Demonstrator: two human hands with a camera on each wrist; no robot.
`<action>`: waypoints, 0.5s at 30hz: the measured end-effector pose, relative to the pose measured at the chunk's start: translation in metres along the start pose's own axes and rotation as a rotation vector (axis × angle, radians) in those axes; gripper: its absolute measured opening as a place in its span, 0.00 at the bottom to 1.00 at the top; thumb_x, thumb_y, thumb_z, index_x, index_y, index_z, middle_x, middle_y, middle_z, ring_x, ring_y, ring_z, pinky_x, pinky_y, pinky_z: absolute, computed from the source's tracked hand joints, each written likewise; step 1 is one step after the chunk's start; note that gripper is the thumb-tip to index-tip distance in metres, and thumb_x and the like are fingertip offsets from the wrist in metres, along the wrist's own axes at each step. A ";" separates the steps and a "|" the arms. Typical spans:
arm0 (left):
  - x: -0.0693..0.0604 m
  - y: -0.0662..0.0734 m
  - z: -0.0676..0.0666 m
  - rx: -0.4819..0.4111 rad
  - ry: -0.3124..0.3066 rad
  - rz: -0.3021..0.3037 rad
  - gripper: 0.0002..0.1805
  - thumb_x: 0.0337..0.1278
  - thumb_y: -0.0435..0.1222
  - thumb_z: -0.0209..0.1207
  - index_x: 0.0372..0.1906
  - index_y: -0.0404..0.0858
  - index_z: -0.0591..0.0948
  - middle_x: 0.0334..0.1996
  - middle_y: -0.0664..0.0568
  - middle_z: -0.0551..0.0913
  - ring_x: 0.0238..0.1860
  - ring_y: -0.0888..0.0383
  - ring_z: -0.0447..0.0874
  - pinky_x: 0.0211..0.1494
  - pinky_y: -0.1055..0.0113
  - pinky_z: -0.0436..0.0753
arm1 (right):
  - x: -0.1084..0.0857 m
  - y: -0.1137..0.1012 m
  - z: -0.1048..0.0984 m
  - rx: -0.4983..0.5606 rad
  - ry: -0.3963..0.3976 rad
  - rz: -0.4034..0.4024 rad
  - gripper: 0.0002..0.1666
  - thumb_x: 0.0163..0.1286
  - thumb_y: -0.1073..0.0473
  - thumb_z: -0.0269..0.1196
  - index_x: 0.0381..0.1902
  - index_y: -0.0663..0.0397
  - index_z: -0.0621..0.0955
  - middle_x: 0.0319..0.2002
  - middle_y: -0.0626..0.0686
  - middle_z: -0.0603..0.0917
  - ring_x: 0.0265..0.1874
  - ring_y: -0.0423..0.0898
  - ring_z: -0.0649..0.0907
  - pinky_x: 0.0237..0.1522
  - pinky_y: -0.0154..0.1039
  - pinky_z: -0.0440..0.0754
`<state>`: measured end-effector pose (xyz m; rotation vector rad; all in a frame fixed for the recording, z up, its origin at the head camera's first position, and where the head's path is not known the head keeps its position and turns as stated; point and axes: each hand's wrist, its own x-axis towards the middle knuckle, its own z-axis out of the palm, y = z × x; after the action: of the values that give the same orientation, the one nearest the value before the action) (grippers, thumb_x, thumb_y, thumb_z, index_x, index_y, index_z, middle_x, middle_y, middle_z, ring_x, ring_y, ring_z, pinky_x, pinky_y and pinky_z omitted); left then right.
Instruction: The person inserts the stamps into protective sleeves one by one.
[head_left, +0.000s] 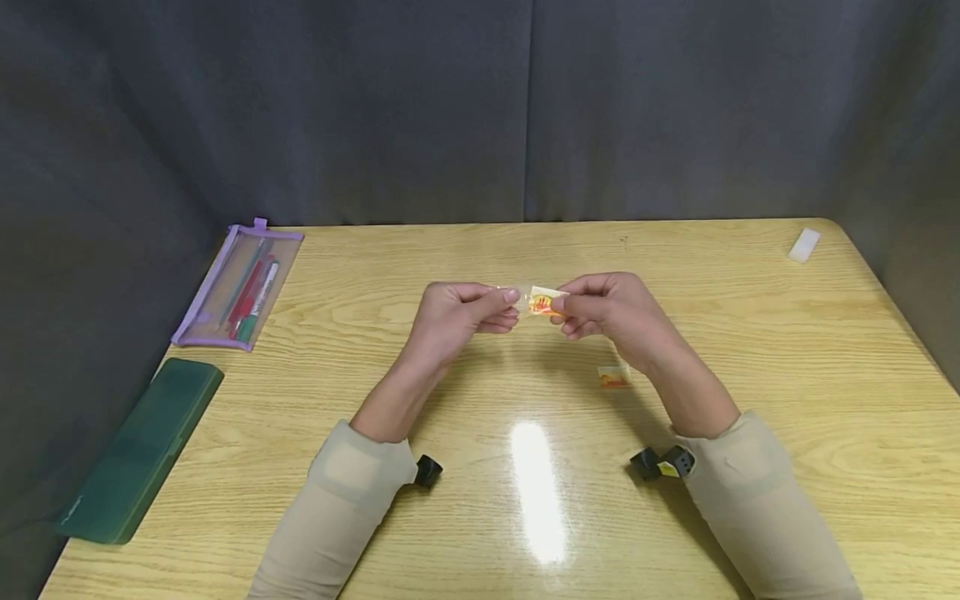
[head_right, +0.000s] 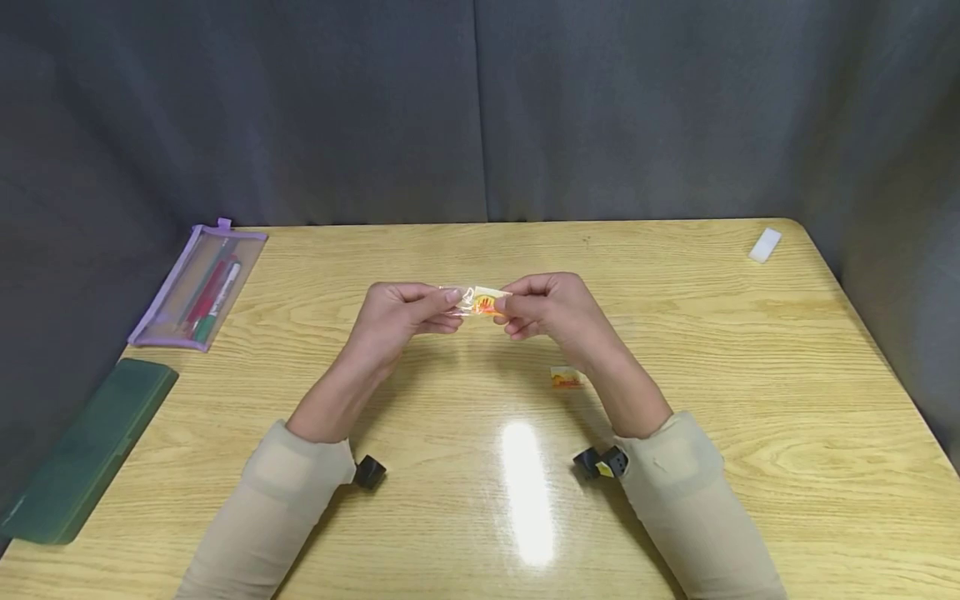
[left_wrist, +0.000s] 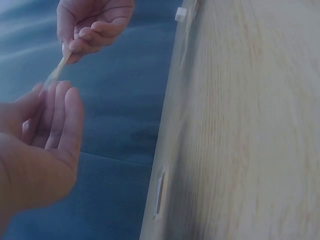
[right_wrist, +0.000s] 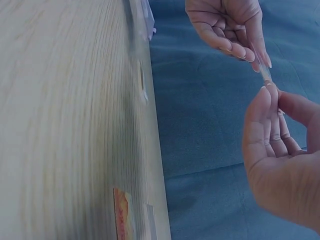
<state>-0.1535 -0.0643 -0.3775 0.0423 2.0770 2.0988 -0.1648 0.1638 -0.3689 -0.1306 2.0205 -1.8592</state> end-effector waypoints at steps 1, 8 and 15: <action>0.000 0.000 0.000 0.002 -0.007 0.001 0.13 0.62 0.39 0.69 0.40 0.30 0.89 0.30 0.45 0.91 0.32 0.54 0.92 0.45 0.58 0.91 | 0.000 0.000 0.000 -0.003 -0.003 0.000 0.14 0.71 0.65 0.63 0.47 0.73 0.80 0.29 0.47 0.88 0.25 0.40 0.85 0.36 0.35 0.90; 0.000 0.000 0.002 -0.003 -0.058 -0.011 0.13 0.62 0.37 0.69 0.41 0.28 0.89 0.29 0.46 0.91 0.30 0.57 0.92 0.44 0.59 0.91 | -0.001 -0.002 0.001 -0.043 -0.018 0.007 0.14 0.70 0.64 0.65 0.47 0.72 0.81 0.29 0.47 0.88 0.26 0.41 0.85 0.37 0.37 0.90; 0.000 0.000 0.003 -0.017 -0.099 -0.046 0.13 0.66 0.36 0.66 0.44 0.27 0.88 0.30 0.45 0.90 0.29 0.58 0.91 0.44 0.59 0.91 | -0.003 -0.003 -0.001 -0.094 -0.055 -0.001 0.18 0.73 0.60 0.64 0.52 0.70 0.81 0.32 0.47 0.88 0.28 0.42 0.86 0.40 0.39 0.90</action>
<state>-0.1525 -0.0613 -0.3775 0.0936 1.9844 2.0447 -0.1634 0.1653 -0.3654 -0.2055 2.0707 -1.7426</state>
